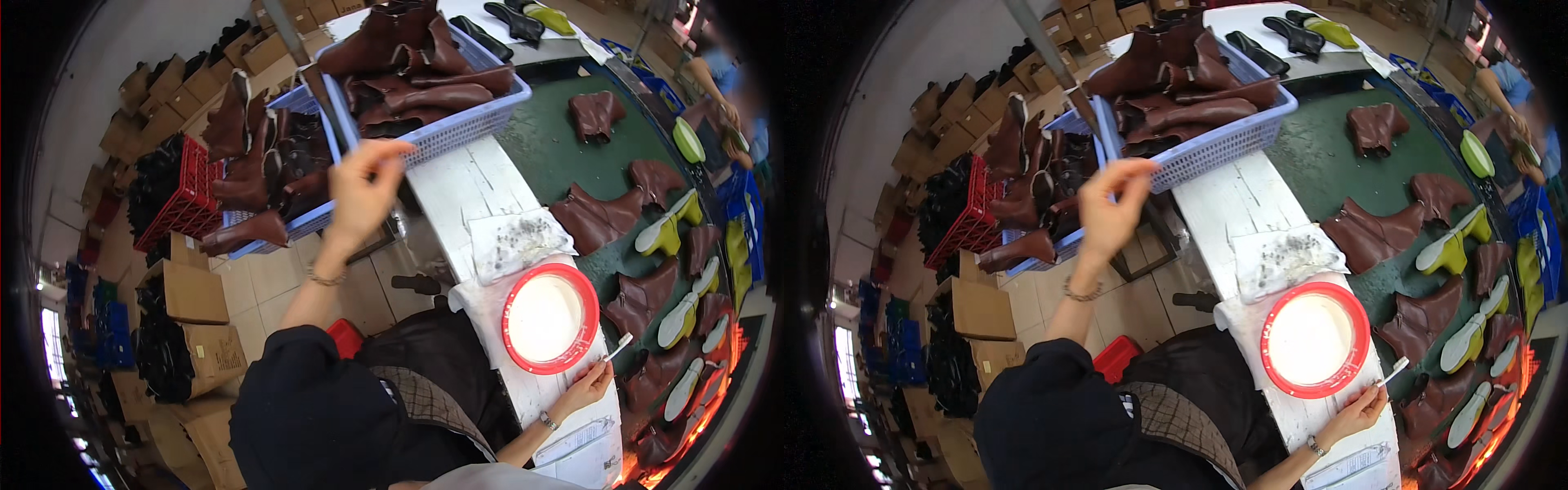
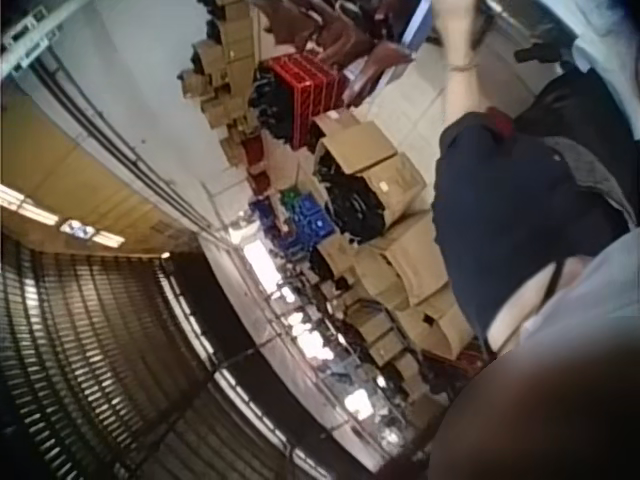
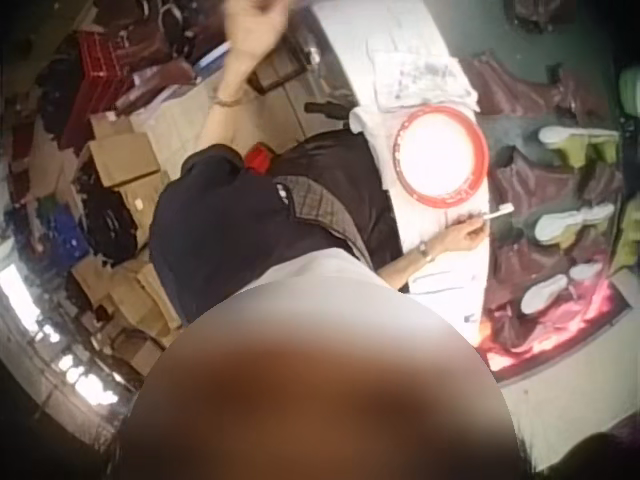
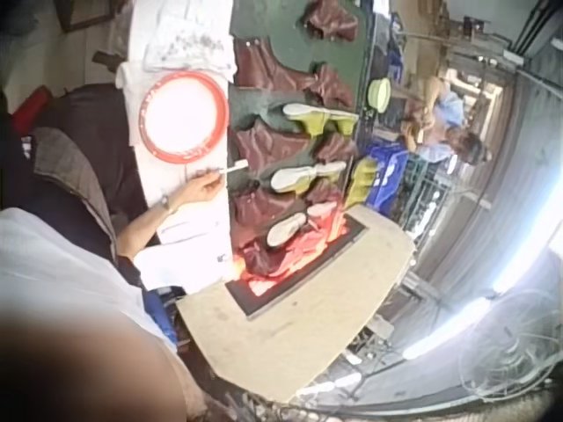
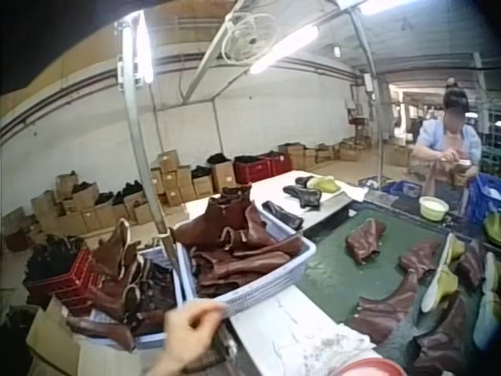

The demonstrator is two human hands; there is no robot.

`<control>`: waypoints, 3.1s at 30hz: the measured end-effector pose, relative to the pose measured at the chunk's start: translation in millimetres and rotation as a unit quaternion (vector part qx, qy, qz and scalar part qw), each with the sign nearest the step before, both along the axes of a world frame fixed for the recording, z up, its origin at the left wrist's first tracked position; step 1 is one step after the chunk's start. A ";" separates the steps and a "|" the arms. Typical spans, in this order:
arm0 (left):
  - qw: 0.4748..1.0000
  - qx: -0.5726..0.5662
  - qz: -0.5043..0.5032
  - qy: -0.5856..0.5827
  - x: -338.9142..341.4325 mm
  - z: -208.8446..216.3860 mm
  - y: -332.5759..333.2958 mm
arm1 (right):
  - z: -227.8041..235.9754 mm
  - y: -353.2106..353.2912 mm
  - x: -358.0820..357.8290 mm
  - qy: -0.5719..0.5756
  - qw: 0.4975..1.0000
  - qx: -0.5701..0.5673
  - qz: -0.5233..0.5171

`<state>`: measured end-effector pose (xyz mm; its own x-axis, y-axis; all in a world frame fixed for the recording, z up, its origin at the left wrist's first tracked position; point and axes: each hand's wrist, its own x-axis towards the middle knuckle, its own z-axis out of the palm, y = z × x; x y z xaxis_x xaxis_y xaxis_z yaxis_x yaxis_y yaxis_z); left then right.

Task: The worker is applying white adhesive to the edges of leather shoe uppers using a brush, then placing them onto a conveyor belt for drying.

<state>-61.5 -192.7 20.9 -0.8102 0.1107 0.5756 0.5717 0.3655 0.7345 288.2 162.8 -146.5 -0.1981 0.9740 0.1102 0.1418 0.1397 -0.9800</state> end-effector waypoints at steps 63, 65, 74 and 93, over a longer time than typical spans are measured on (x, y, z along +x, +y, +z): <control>0.673 -0.025 -0.514 -0.531 70.6 19.1 101.3 | 144.4 -44.2 -35.9 -0.101 0.897 0.340 0.264; 0.732 0.015 -0.488 -0.476 69.3 20.5 102.6 | 141.2 -53.2 -36.3 -0.093 0.902 0.334 0.258; 0.880 0.012 -0.374 -0.292 40.8 10.1 120.9 | 122.0 -67.0 -35.6 -0.107 0.942 0.215 0.236; 0.869 -0.372 -0.327 -0.007 -24.5 -88.5 45.6 | 104.9 -50.1 -15.3 -0.328 0.913 0.204 0.133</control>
